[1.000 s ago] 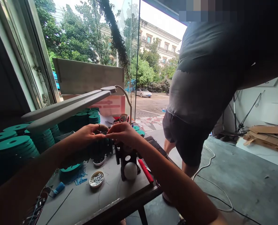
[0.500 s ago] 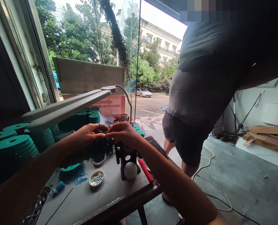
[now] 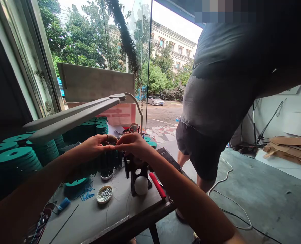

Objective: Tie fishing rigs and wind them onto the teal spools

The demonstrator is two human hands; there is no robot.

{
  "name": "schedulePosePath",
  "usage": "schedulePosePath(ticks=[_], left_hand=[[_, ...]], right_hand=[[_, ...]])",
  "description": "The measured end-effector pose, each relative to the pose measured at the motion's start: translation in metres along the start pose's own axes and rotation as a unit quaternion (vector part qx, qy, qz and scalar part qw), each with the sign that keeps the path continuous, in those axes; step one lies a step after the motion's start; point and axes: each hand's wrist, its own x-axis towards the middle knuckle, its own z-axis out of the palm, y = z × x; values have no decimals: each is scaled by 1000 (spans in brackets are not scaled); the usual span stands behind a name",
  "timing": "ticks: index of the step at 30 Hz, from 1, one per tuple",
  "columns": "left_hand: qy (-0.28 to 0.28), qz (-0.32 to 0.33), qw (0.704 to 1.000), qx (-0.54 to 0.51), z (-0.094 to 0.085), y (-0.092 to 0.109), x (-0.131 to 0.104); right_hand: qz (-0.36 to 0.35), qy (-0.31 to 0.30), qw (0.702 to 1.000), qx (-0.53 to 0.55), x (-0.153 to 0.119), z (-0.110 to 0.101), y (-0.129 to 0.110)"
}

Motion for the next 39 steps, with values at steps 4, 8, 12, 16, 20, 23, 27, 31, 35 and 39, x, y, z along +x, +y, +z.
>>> schedulePosePath(ticks=[4,8,12,16,20,23,27,31,35,39], left_hand=[[-1,0,1000,1,0,0,1],[5,-6,1000,5,0,-1,2],[9,-7,1000,9,0,-2,2],[3,-12,1000,12,0,-3,3],[0,-15,1000,13,0,-4,4],[-3,-15,1000,14,0,-3,4],[-1,-16,1000,17,0,-2,4],[4,-15,1000,17,0,-2,2],[5,-12,1000,16,1,-2,2],[4,-9,1000,14,0,-3,4]], right_hand=[[-2,-30,999,-14,2,-4,4],[23,-81,996,-16,6,-12,8],[50,-110,993,10,8,-18,9],[58,-130,989,31,9,-21,13],[50,-138,988,39,10,-24,16],[46,-137,989,36,10,-24,15],[59,-136,988,34,10,-23,14],[64,-135,988,40,10,-22,14],[60,-134,988,36,10,-22,14],[47,-124,991,9,10,-20,12]])
